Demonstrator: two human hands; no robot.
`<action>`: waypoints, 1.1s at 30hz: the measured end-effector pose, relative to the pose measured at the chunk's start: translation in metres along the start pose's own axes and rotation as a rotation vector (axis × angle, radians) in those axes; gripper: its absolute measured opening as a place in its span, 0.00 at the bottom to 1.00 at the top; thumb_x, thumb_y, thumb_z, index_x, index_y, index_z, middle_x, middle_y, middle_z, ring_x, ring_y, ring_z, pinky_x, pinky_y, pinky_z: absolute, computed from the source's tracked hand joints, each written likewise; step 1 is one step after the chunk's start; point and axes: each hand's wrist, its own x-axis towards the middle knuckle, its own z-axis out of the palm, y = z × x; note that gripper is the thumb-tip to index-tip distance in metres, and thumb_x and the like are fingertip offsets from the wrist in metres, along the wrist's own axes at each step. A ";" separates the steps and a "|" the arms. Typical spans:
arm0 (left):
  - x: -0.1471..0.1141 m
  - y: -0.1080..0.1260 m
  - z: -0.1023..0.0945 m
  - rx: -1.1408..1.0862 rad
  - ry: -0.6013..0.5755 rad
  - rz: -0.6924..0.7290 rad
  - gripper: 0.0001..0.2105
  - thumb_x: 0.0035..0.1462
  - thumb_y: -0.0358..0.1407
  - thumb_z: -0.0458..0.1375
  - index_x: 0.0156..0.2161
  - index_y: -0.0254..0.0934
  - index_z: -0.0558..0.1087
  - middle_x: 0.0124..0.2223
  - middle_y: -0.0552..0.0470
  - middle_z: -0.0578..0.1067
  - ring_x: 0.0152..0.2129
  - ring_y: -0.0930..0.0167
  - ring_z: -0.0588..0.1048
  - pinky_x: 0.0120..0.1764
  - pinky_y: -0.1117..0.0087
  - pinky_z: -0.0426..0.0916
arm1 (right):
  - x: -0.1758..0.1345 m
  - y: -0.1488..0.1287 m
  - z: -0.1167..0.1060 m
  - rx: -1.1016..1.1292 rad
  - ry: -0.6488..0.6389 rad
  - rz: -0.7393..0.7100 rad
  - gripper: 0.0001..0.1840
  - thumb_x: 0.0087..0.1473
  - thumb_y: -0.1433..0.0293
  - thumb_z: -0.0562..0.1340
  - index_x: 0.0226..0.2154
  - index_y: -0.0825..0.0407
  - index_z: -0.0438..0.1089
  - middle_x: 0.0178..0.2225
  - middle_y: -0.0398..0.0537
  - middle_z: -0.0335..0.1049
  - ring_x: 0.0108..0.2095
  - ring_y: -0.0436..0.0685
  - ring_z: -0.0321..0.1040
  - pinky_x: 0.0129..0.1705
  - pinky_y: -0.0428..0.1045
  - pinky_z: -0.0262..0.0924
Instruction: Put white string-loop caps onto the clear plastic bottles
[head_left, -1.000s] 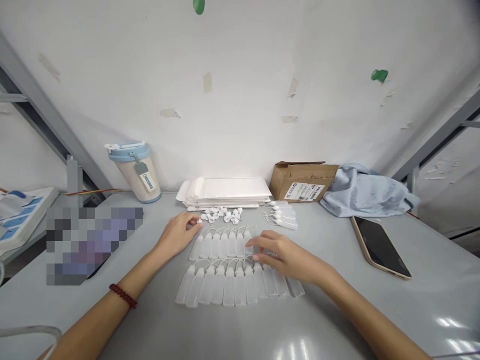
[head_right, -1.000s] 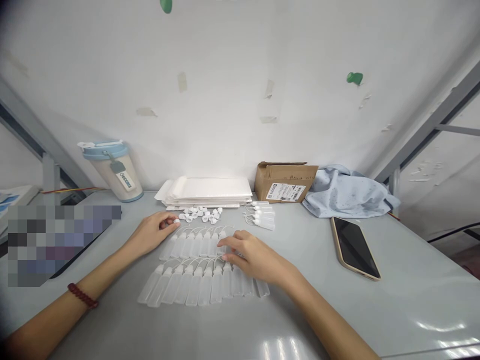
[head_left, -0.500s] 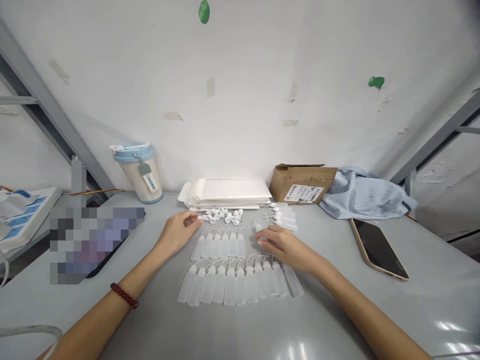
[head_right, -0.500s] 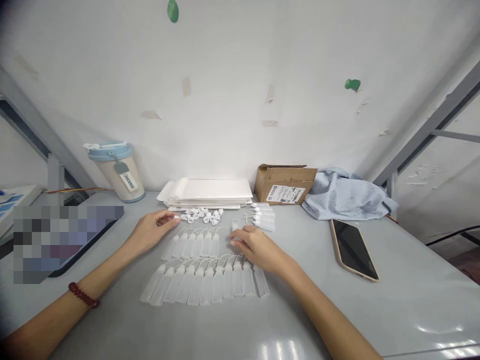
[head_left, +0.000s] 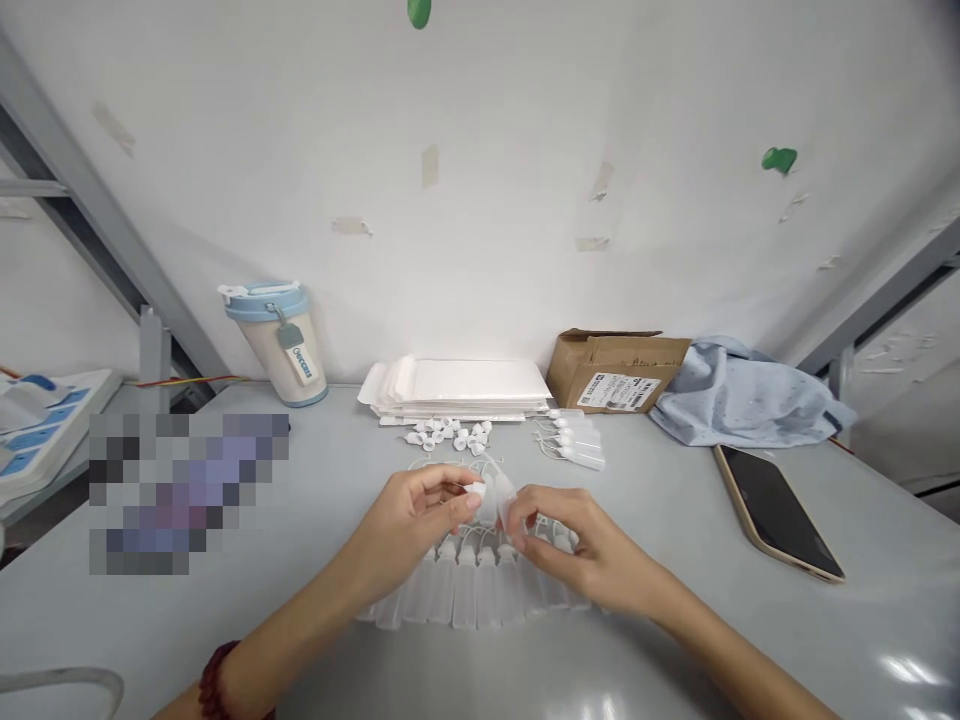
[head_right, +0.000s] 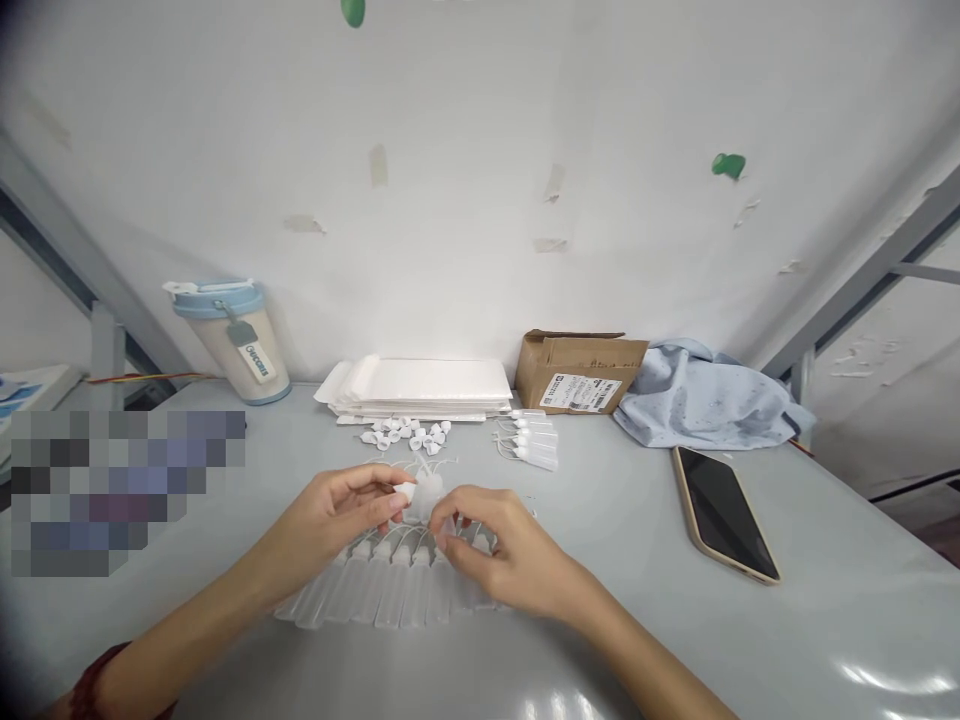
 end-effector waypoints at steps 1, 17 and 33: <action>0.000 0.000 0.000 0.003 -0.005 -0.009 0.15 0.52 0.44 0.57 0.41 0.39 0.73 0.32 0.52 0.74 0.29 0.70 0.72 0.33 0.70 0.69 | -0.001 -0.001 0.000 0.024 -0.022 0.010 0.08 0.53 0.76 0.54 0.31 0.51 0.67 0.32 0.43 0.69 0.32 0.51 0.63 0.37 0.46 0.59; -0.005 0.001 0.002 0.019 -0.131 0.076 0.09 0.53 0.40 0.56 0.36 0.38 0.73 0.35 0.51 0.74 0.31 0.69 0.71 0.36 0.69 0.68 | 0.001 0.002 -0.002 0.458 -0.098 0.129 0.06 0.56 0.70 0.54 0.29 0.52 0.62 0.25 0.42 0.63 0.30 0.51 0.60 0.36 0.47 0.53; -0.006 -0.001 0.011 0.109 -0.097 0.001 0.17 0.58 0.45 0.48 0.24 0.36 0.67 0.24 0.55 0.69 0.23 0.73 0.68 0.29 0.73 0.65 | -0.001 0.001 0.001 0.517 -0.092 0.151 0.08 0.59 0.68 0.51 0.30 0.52 0.60 0.25 0.41 0.58 0.28 0.49 0.55 0.34 0.46 0.51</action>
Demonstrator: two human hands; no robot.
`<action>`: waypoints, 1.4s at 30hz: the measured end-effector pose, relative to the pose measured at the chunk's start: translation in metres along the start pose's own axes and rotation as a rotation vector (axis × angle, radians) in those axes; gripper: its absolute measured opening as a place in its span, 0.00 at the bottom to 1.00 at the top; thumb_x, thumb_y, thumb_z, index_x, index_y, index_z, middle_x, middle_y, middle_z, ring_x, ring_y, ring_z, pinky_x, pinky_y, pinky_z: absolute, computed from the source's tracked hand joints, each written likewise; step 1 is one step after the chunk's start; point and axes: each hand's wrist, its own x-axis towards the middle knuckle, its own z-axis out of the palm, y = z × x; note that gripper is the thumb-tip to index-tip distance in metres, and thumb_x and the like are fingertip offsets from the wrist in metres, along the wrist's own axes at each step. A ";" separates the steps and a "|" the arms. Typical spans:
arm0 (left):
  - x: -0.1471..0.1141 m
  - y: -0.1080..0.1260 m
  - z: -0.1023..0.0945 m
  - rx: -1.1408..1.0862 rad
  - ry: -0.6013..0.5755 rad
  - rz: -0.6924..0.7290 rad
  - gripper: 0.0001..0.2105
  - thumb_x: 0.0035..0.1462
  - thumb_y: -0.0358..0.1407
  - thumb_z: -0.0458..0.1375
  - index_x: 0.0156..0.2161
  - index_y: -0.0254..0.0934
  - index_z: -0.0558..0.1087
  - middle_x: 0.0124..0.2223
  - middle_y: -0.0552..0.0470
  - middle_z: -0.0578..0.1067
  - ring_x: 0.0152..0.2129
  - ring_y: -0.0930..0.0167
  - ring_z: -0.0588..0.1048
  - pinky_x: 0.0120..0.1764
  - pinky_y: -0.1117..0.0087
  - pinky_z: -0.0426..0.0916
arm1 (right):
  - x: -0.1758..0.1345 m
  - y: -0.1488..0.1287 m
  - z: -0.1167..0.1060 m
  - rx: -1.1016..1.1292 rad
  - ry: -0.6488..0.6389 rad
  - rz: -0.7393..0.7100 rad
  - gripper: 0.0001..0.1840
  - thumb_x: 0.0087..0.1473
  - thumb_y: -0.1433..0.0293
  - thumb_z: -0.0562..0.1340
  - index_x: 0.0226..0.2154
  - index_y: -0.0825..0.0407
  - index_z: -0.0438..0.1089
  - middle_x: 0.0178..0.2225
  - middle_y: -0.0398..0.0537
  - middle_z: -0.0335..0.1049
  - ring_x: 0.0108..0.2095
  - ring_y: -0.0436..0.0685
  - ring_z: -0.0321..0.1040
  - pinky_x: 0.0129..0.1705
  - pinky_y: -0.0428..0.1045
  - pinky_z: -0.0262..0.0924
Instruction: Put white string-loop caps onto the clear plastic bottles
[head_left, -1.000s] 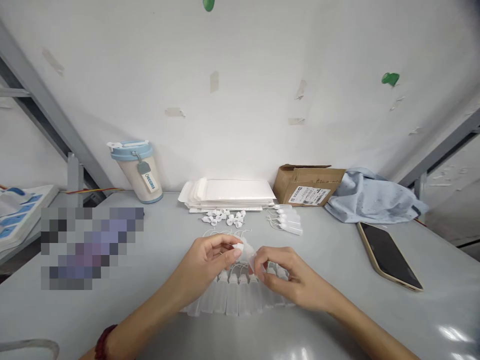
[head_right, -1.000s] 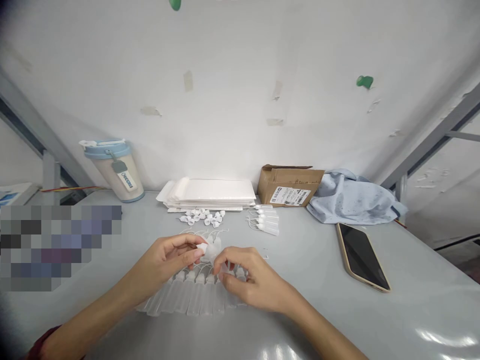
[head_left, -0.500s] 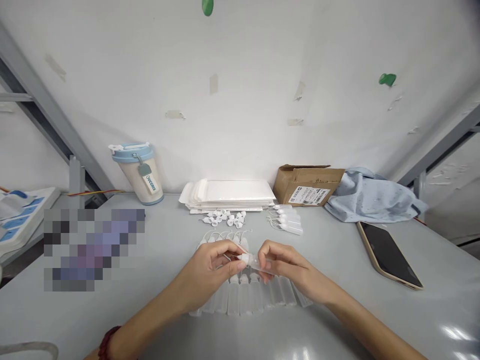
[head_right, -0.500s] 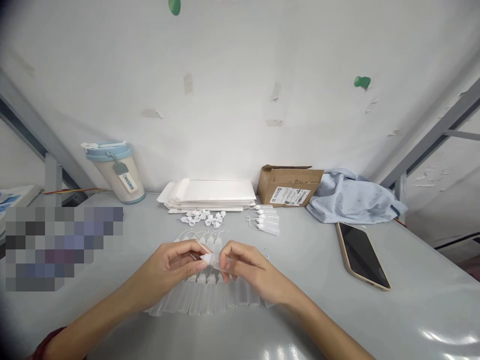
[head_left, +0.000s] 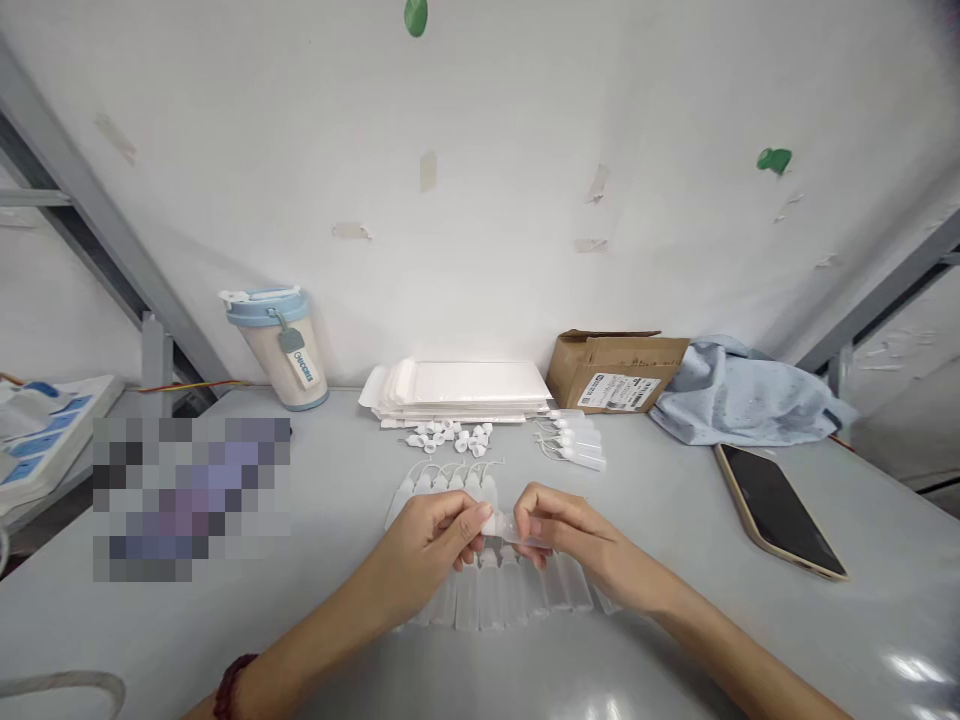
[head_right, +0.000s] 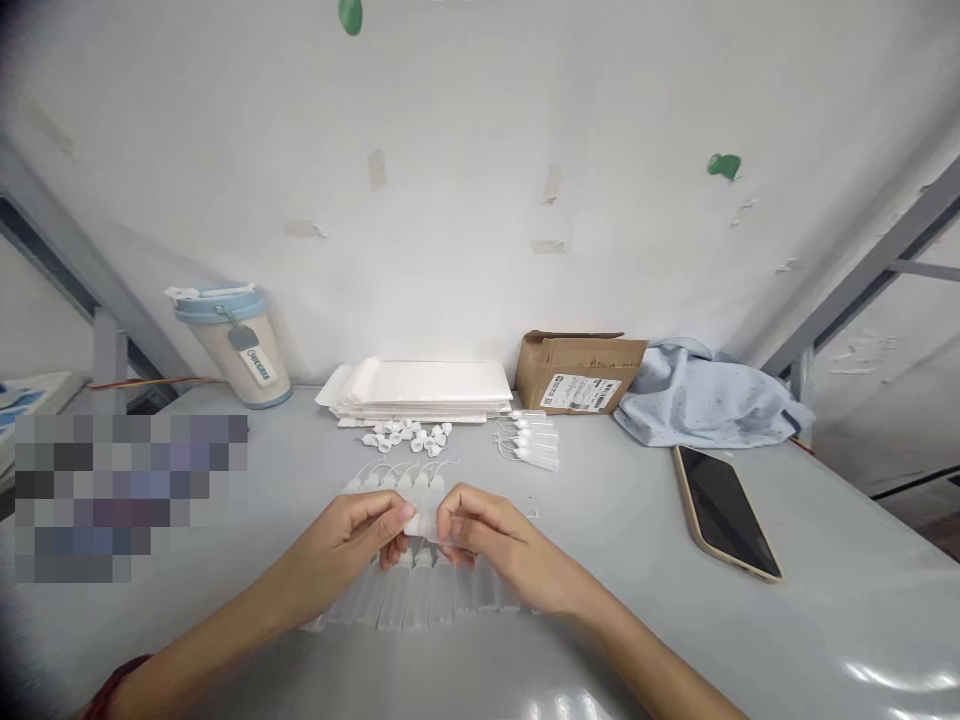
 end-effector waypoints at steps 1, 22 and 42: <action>0.000 0.000 0.000 -0.001 -0.005 0.004 0.16 0.58 0.45 0.49 0.26 0.36 0.68 0.24 0.55 0.69 0.23 0.73 0.68 0.30 0.73 0.66 | 0.000 0.000 0.000 0.007 0.004 0.006 0.08 0.59 0.69 0.51 0.30 0.52 0.60 0.25 0.41 0.58 0.28 0.49 0.54 0.34 0.46 0.51; 0.001 0.001 -0.002 -0.174 -0.006 -0.017 0.11 0.53 0.42 0.57 0.32 0.34 0.73 0.27 0.53 0.73 0.26 0.72 0.72 0.33 0.72 0.69 | 0.004 0.005 -0.004 0.129 -0.011 0.002 0.08 0.60 0.68 0.52 0.30 0.53 0.60 0.23 0.39 0.57 0.25 0.47 0.53 0.30 0.45 0.49; 0.001 0.003 -0.004 -0.164 -0.090 -0.054 0.18 0.54 0.46 0.54 0.26 0.32 0.73 0.21 0.53 0.71 0.19 0.73 0.70 0.26 0.72 0.68 | 0.003 0.003 -0.003 0.065 -0.052 -0.009 0.11 0.60 0.62 0.52 0.34 0.53 0.61 0.24 0.39 0.54 0.25 0.47 0.51 0.28 0.45 0.52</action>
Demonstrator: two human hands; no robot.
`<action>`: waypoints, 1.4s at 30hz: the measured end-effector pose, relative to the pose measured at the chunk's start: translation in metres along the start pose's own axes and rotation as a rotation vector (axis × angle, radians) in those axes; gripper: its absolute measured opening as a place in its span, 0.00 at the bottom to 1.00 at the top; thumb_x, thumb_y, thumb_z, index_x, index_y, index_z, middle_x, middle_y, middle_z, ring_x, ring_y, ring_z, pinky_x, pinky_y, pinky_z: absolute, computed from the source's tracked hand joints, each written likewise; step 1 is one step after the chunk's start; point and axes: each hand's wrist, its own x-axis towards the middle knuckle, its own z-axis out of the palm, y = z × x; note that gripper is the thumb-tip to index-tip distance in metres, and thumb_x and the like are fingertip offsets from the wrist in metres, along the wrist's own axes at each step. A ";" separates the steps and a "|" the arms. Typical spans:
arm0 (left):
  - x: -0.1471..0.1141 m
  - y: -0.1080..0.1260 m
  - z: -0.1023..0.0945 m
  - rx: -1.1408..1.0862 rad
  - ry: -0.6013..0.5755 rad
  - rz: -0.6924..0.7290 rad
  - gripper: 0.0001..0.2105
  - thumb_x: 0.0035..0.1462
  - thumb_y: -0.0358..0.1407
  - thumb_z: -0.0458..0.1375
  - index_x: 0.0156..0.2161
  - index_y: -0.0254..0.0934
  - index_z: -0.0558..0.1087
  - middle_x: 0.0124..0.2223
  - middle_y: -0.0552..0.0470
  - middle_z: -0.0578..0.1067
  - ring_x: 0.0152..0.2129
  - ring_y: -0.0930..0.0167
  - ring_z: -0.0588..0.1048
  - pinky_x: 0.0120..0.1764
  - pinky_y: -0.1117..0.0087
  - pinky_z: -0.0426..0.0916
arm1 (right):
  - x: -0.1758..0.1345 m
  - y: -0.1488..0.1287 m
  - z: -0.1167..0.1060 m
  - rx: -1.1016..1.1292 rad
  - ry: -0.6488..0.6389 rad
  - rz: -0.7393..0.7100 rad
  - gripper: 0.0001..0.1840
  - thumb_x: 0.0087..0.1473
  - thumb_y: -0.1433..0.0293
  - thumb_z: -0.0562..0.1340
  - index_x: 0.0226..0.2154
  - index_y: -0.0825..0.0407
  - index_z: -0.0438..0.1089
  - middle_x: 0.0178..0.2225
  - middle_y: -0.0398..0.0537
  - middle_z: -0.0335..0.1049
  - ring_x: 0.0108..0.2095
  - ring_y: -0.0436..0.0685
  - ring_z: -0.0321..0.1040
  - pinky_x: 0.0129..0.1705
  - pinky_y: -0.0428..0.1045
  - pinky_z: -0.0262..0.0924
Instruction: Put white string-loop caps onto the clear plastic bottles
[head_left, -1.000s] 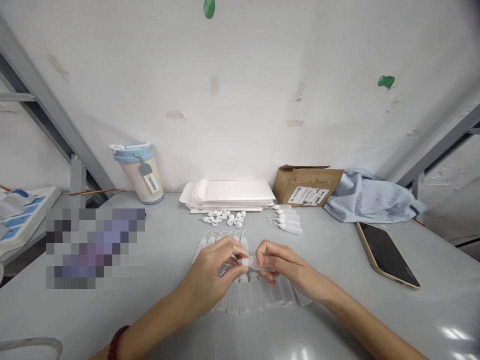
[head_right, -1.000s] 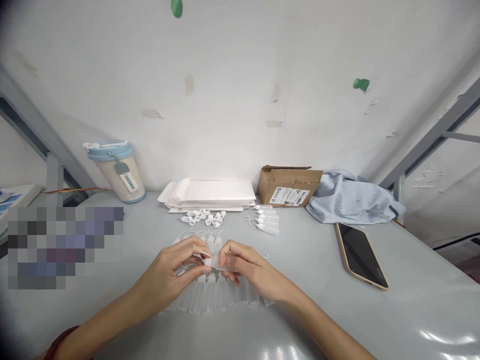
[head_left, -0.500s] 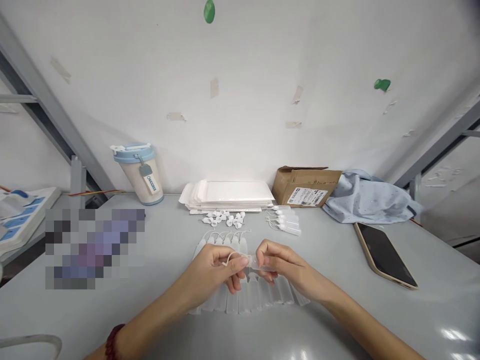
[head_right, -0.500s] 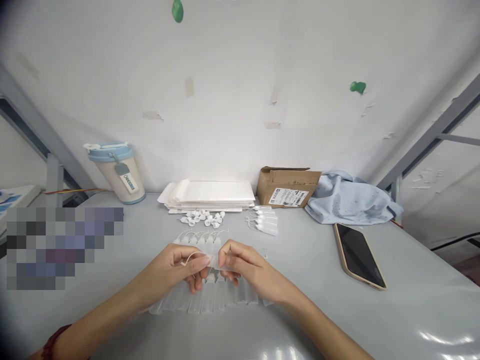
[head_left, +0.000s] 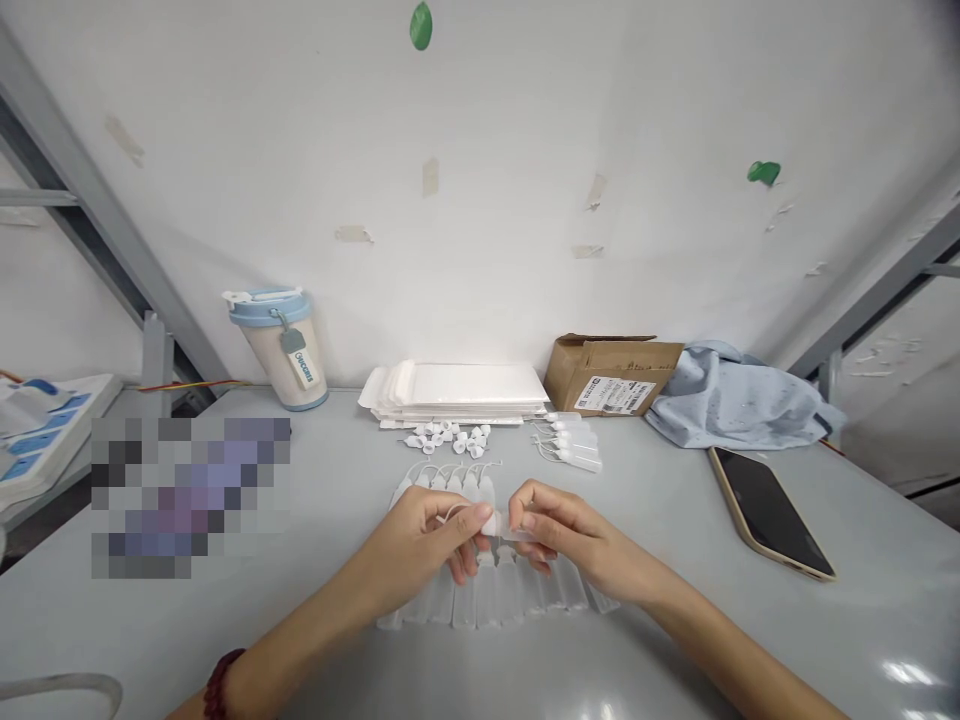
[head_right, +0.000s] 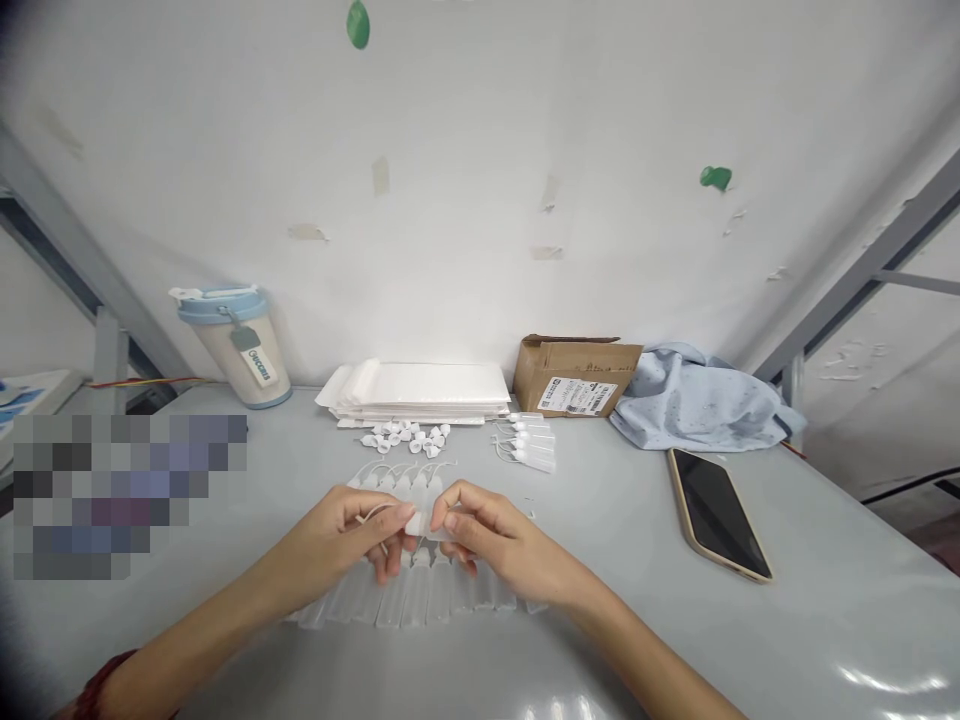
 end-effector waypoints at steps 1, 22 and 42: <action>0.000 0.000 0.000 -0.009 -0.010 -0.023 0.20 0.55 0.47 0.52 0.24 0.32 0.71 0.20 0.53 0.71 0.17 0.74 0.70 0.24 0.73 0.67 | 0.000 0.000 0.000 -0.003 -0.005 -0.005 0.11 0.60 0.62 0.52 0.34 0.53 0.61 0.24 0.39 0.54 0.25 0.47 0.51 0.28 0.45 0.52; -0.004 0.003 0.001 0.048 -0.012 0.052 0.15 0.57 0.44 0.52 0.29 0.33 0.72 0.26 0.54 0.71 0.23 0.74 0.70 0.28 0.74 0.66 | 0.001 0.006 0.000 0.022 0.084 0.019 0.14 0.56 0.58 0.58 0.39 0.51 0.59 0.22 0.37 0.58 0.23 0.46 0.53 0.26 0.44 0.50; -0.005 -0.005 0.008 0.353 0.103 0.227 0.17 0.60 0.41 0.47 0.23 0.35 0.67 0.23 0.55 0.64 0.21 0.74 0.64 0.26 0.73 0.59 | 0.003 0.008 -0.003 -0.150 0.281 -0.036 0.16 0.55 0.59 0.58 0.35 0.55 0.70 0.21 0.42 0.63 0.24 0.48 0.59 0.27 0.45 0.53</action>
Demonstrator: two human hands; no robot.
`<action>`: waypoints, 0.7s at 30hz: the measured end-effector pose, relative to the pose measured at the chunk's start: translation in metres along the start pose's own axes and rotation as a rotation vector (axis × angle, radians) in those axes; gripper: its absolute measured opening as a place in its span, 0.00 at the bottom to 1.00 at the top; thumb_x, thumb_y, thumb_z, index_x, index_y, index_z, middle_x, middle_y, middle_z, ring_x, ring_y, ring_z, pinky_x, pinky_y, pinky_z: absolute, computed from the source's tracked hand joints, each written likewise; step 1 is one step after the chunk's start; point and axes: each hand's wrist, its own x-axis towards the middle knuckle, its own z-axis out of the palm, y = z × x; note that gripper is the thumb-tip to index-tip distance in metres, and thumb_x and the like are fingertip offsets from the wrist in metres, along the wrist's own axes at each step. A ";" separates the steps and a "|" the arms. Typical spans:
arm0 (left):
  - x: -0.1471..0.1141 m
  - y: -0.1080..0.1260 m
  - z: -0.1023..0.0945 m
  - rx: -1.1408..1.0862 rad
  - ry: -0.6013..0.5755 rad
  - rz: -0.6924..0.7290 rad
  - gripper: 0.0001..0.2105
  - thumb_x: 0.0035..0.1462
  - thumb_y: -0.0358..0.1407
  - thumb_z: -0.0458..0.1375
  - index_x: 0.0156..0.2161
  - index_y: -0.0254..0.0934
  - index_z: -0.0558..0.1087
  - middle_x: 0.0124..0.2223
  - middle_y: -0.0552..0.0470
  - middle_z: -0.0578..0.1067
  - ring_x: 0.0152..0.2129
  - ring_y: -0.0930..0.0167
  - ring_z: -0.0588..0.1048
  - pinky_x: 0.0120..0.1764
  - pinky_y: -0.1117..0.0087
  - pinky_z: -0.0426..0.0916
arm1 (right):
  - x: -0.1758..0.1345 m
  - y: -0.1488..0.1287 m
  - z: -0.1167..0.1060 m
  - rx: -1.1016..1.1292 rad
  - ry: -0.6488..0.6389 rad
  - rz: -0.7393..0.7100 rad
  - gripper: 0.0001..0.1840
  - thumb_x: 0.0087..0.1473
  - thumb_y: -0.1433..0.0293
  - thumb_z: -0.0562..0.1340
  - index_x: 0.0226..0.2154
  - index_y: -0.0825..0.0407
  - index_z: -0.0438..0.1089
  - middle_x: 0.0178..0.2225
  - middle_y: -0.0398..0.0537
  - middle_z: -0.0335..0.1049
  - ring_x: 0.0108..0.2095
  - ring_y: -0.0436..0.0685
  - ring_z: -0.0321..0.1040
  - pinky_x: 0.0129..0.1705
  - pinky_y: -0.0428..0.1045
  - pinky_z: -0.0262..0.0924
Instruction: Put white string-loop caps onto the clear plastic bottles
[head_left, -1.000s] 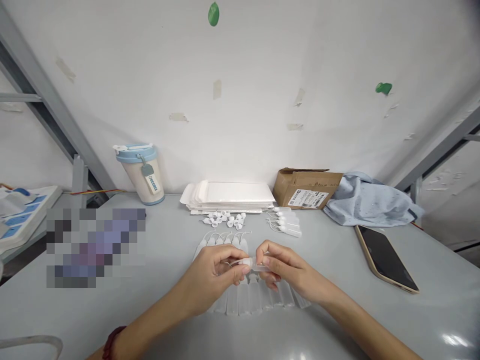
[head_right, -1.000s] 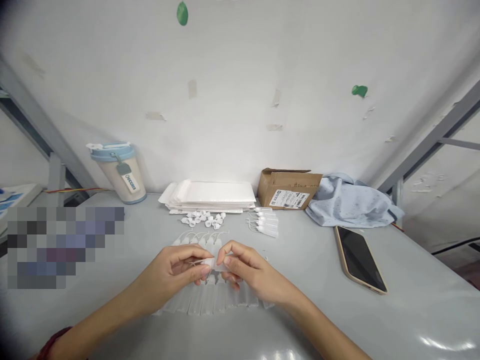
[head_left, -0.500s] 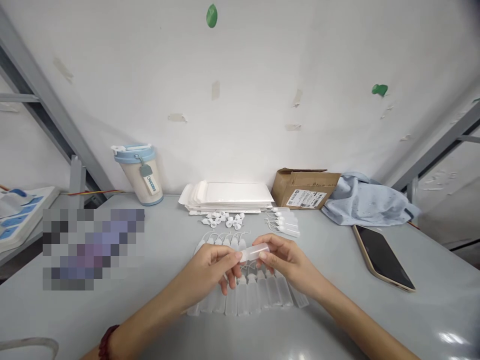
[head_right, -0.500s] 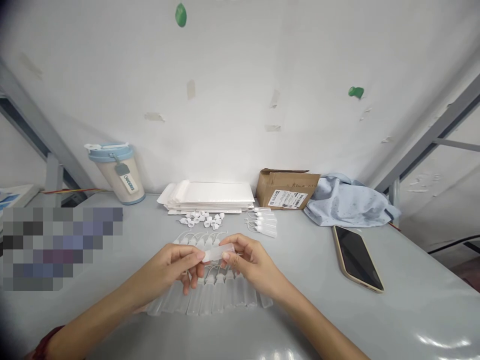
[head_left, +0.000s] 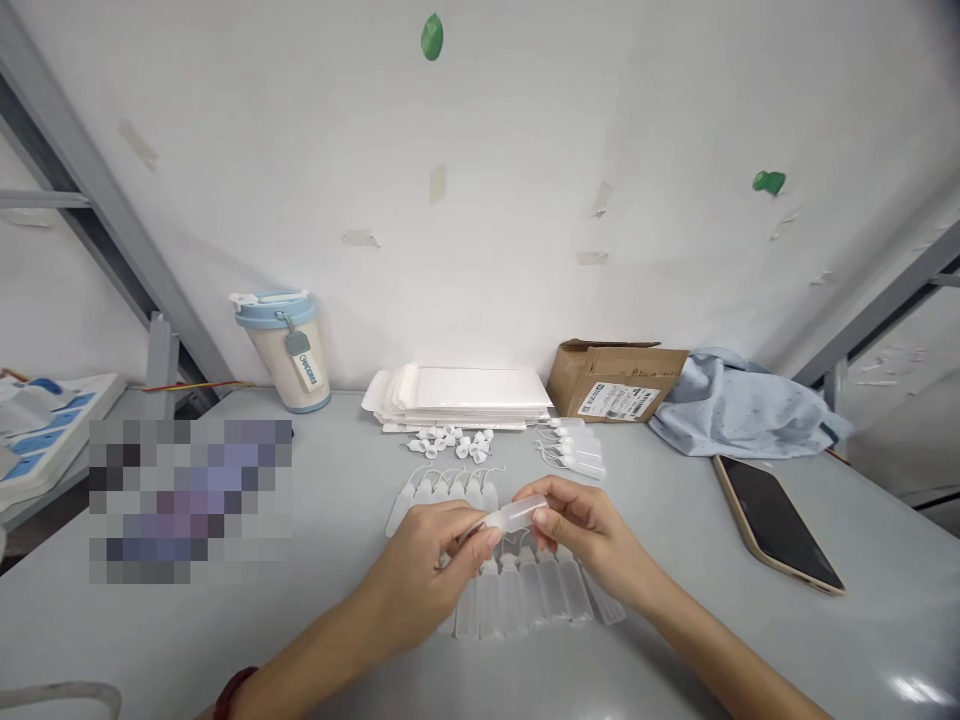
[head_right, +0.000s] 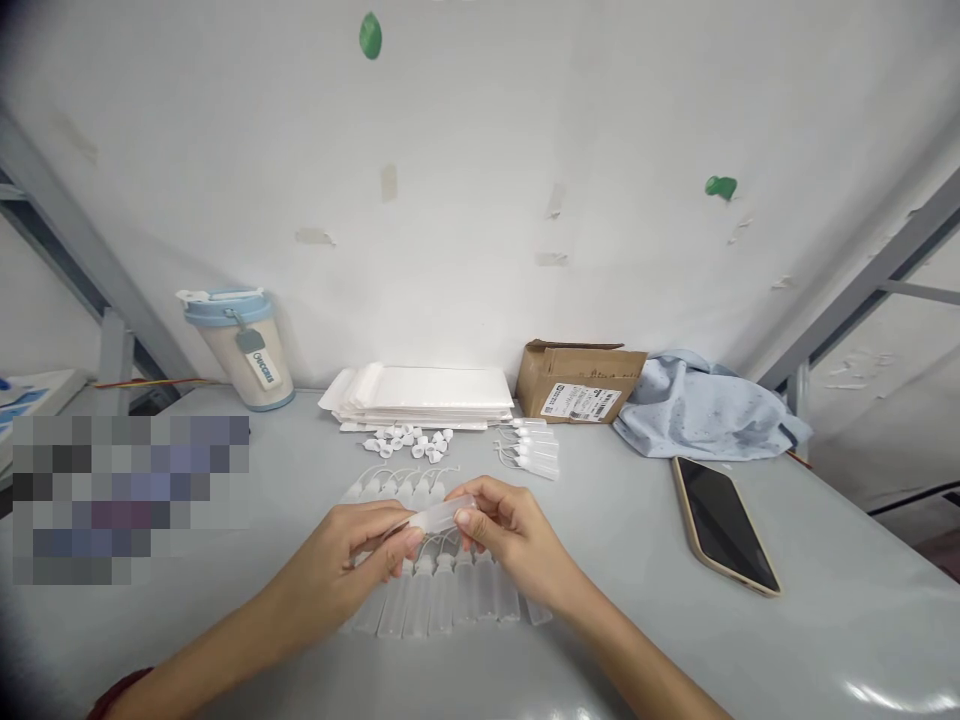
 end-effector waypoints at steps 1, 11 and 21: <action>-0.001 0.000 0.001 0.079 0.032 0.051 0.17 0.60 0.40 0.47 0.24 0.35 0.67 0.23 0.55 0.64 0.22 0.74 0.63 0.26 0.73 0.58 | 0.000 0.000 0.000 0.000 0.005 0.004 0.16 0.55 0.59 0.59 0.35 0.55 0.70 0.21 0.41 0.63 0.23 0.48 0.58 0.27 0.45 0.53; 0.000 0.004 -0.002 -0.247 -0.061 -0.181 0.18 0.58 0.46 0.48 0.26 0.35 0.69 0.24 0.54 0.69 0.22 0.73 0.68 0.28 0.74 0.64 | -0.004 -0.005 0.003 -0.033 0.037 -0.033 0.14 0.54 0.59 0.60 0.37 0.52 0.70 0.26 0.45 0.68 0.28 0.51 0.63 0.29 0.46 0.55; -0.001 0.007 -0.003 -0.205 -0.062 -0.123 0.13 0.57 0.40 0.52 0.27 0.35 0.72 0.21 0.56 0.67 0.22 0.74 0.67 0.28 0.75 0.62 | -0.002 -0.003 -0.001 0.001 0.024 0.014 0.16 0.52 0.58 0.61 0.30 0.56 0.71 0.18 0.40 0.60 0.21 0.47 0.57 0.25 0.45 0.49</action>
